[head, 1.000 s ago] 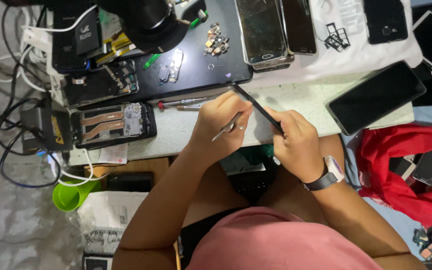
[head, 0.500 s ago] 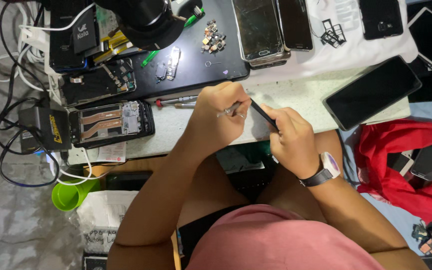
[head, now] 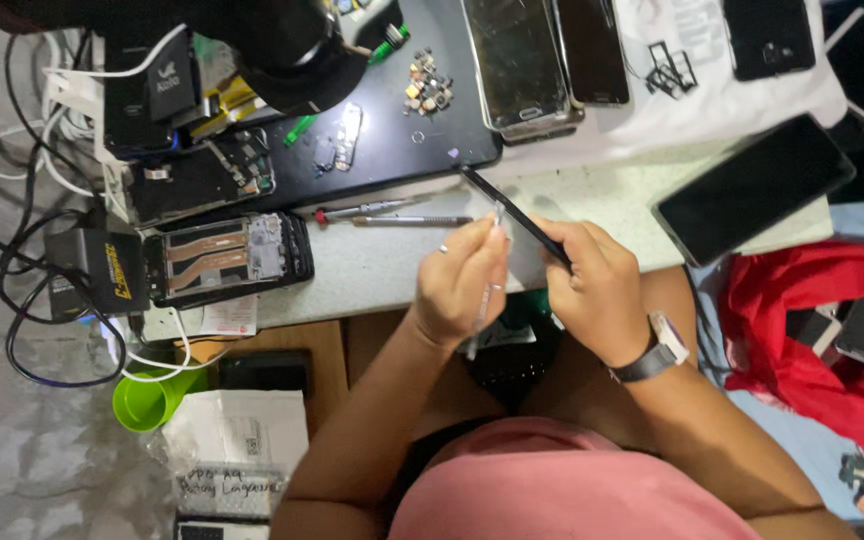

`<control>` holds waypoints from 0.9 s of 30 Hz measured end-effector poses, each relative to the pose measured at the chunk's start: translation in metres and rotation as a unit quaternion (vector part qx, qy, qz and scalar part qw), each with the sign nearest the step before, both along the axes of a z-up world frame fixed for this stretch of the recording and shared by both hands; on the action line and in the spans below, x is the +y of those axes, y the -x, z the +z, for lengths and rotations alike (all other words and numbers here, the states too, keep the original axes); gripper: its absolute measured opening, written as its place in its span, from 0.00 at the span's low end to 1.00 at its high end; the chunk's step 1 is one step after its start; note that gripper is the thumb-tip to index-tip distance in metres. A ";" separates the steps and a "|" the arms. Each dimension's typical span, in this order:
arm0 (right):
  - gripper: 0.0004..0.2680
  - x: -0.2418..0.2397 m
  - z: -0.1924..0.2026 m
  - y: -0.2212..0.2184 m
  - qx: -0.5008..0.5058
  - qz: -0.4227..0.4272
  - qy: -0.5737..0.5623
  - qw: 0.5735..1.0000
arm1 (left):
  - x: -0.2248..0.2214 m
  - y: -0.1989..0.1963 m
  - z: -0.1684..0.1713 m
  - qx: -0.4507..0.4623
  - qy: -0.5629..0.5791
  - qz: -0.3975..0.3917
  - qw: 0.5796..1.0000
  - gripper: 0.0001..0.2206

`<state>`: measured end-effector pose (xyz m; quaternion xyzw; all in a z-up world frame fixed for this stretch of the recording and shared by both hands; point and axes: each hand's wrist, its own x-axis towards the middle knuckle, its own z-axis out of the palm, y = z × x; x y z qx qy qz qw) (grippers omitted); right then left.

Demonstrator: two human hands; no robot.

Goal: The person uses a metal prying tool to carefully separate the back cover from a black smartphone. They repeatedly insert the tool into the seam and pry along the edges to loosen the casing. The person also briefly handles a second smartphone with a cracked screen.

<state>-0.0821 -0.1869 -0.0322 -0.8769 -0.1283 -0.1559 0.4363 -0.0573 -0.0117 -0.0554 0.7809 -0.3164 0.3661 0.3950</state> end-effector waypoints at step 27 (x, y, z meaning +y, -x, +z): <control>0.13 0.012 -0.010 0.009 -0.044 -0.045 0.028 0.998 | -0.028 -0.002 -0.012 -0.007 0.067 0.065 0.996 0.09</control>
